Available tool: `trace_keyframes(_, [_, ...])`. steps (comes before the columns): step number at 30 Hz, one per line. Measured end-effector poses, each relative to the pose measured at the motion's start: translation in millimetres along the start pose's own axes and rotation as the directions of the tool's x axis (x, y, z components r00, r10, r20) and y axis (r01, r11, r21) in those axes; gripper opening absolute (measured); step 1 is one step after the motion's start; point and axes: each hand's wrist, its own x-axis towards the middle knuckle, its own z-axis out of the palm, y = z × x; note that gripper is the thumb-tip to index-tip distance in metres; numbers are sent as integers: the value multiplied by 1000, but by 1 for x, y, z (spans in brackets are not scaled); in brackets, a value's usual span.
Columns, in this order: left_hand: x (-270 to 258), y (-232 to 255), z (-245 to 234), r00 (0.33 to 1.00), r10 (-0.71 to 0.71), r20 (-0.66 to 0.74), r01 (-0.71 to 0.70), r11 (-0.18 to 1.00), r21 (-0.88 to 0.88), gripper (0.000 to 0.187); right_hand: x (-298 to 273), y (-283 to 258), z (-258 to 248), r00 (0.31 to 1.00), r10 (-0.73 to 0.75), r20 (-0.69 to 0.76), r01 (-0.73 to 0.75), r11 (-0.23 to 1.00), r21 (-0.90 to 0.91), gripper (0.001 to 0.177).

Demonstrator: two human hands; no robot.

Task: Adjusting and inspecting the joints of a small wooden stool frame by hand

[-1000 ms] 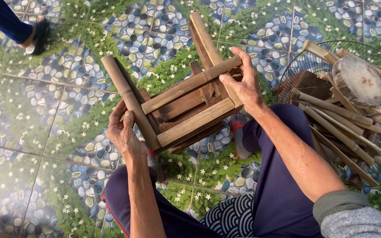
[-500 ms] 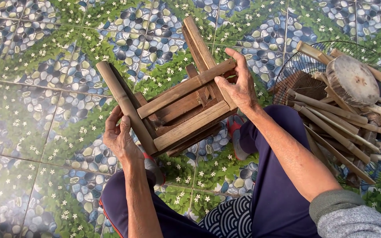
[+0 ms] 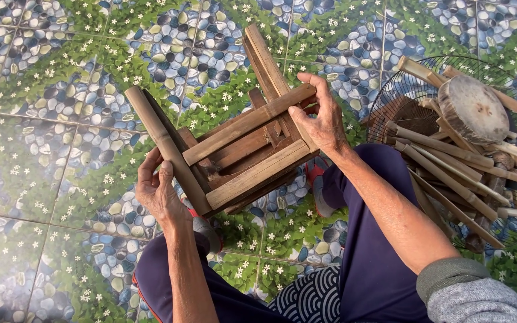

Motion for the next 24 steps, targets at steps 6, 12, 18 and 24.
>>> trace_keyframes(6, [-1,2,2,999,19,-28,-20,1000,-4,31,-2,6,-1,1000,5,5,-5,1000,-16,55])
trace_keyframes(12, [-2,4,8,996,54,-65,-56,998,-39,32,1,6,-3,1000,-28,9,28,999,-29,54])
trace_keyframes(18, [2,-10,6,997,55,-47,-57,998,-40,31,1,3,-3,1000,-12,22,13,1000,-17,51])
trace_keyframes(24, [1,-5,5,998,47,-39,-48,999,-12,31,2,3,-4,999,-27,41,28,1000,-11,50])
